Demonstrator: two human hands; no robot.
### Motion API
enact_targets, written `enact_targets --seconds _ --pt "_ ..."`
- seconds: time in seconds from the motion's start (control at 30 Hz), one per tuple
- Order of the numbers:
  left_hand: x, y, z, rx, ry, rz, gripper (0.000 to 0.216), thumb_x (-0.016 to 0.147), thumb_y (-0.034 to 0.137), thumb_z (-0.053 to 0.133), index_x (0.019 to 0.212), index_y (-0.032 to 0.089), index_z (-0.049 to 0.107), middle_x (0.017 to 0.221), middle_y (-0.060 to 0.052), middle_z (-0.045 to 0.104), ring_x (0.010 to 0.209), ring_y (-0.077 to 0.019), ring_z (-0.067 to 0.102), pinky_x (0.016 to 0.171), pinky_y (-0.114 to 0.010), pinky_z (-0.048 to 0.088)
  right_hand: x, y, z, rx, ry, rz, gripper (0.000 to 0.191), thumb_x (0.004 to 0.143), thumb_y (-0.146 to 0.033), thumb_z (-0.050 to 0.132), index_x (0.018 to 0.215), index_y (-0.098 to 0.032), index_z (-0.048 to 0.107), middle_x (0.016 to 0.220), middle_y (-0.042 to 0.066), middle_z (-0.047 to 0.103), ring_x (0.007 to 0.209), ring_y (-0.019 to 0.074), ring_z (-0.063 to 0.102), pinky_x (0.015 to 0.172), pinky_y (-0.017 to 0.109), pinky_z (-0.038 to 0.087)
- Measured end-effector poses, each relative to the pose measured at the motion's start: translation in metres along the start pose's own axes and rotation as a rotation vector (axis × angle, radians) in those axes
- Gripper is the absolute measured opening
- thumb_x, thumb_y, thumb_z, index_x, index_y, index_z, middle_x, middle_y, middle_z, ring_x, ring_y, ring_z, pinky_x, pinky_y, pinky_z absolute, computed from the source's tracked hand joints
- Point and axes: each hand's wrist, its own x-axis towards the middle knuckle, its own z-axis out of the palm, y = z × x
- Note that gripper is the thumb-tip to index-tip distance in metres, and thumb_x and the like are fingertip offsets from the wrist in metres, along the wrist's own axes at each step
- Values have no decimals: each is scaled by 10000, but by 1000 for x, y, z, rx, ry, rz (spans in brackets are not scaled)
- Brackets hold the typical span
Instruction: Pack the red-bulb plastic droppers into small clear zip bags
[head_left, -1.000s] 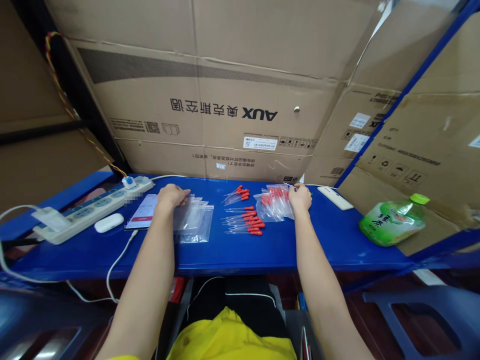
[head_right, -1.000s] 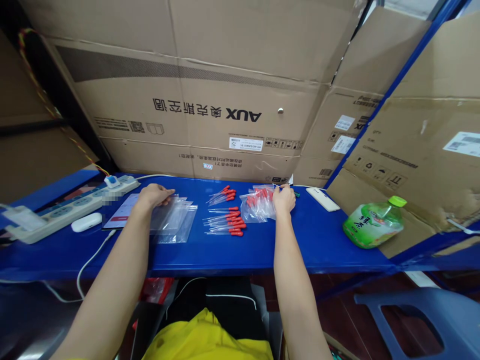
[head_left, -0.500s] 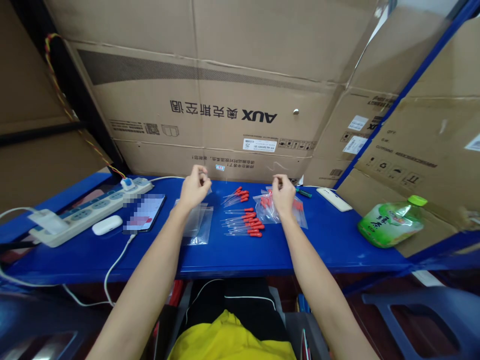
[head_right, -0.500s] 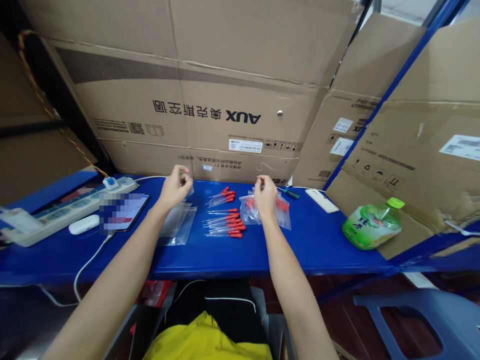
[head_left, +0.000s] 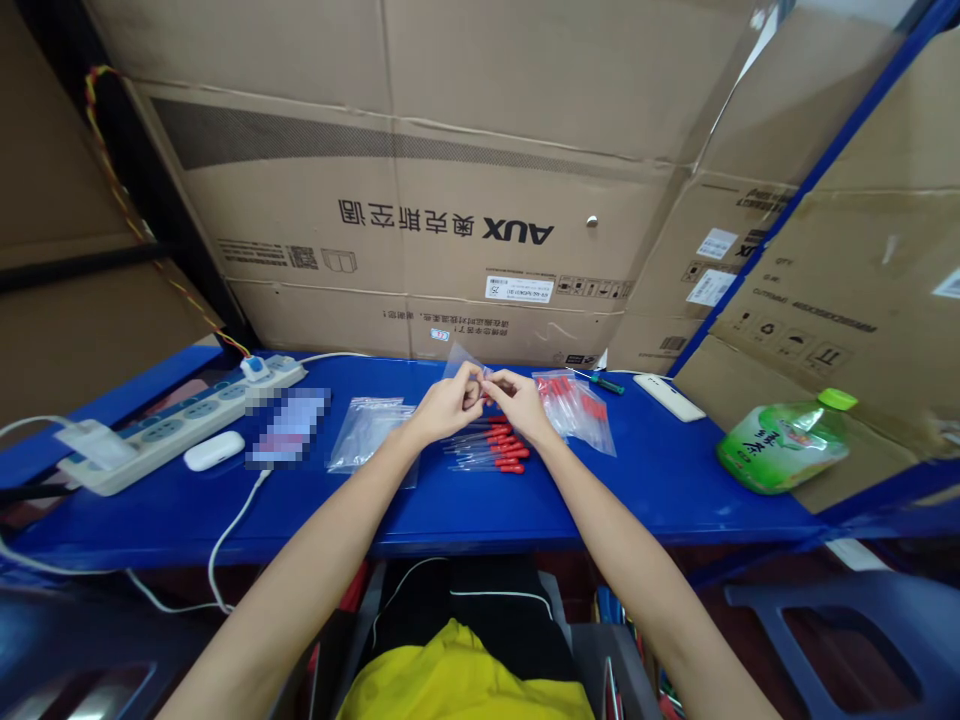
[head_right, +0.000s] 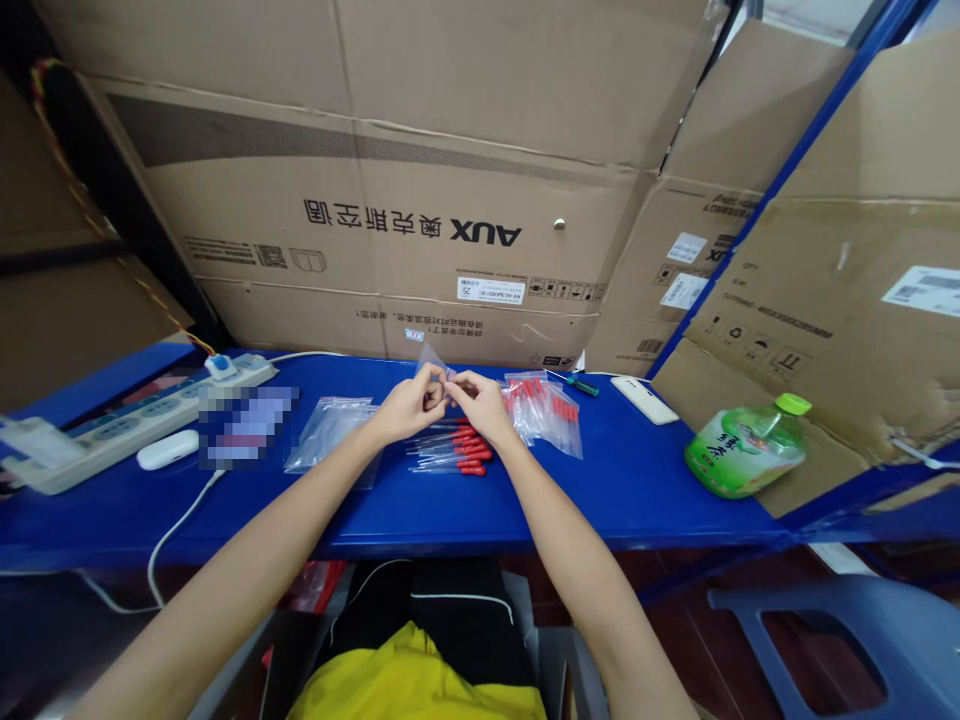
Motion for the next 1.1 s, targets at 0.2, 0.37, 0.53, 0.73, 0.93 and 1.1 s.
enact_targets --seconds 0.2,0.37,0.53,0.73,0.93,1.1 --pt "-1 -3 -2 76 50 -49 244 990 383 593 1132 250 445 692 91 517 586 -137 505 626 -259 322 1 -3 -2 26 37 10 330 859 -555 737 870 -225 741 760 7 704 689 177 638 651 294 518" --pt "-1 -4 -2 133 91 -74 196 1050 439 520 1085 247 501 741 50 605 651 -157 572 657 -272 349 2 1 -3 12 14 -16 299 885 -511 718 916 -215 754 750 6 704 663 162 627 597 269 477" --pt "-1 -4 -2 166 76 -96 217 1077 446 463 1094 246 544 800 15 683 735 -192 640 688 -292 372 3 2 -3 46 37 -39 316 826 -513 783 881 -204 746 807 18 726 668 166 649 673 300 544" --pt "0 -1 -2 248 105 -99 278 1100 427 400 1088 244 609 934 -20 752 836 -213 687 729 -306 393 2 2 -2 0 60 -39 327 858 -536 736 872 -211 707 766 10 705 633 162 628 655 304 546" --pt "1 -2 1 250 123 -90 252 1076 389 446 1022 237 639 888 -18 744 798 -199 673 708 -297 390 0 5 0 -73 51 -40 291 916 -508 646 854 -226 618 741 -14 658 617 148 610 644 288 508" --pt "-1 -2 3 199 101 -81 130 1008 332 554 1034 238 640 833 9 718 730 -175 651 676 -284 393 -2 6 0 -154 1 -114 229 924 -440 649 851 -233 586 849 1 665 720 165 635 697 295 505"
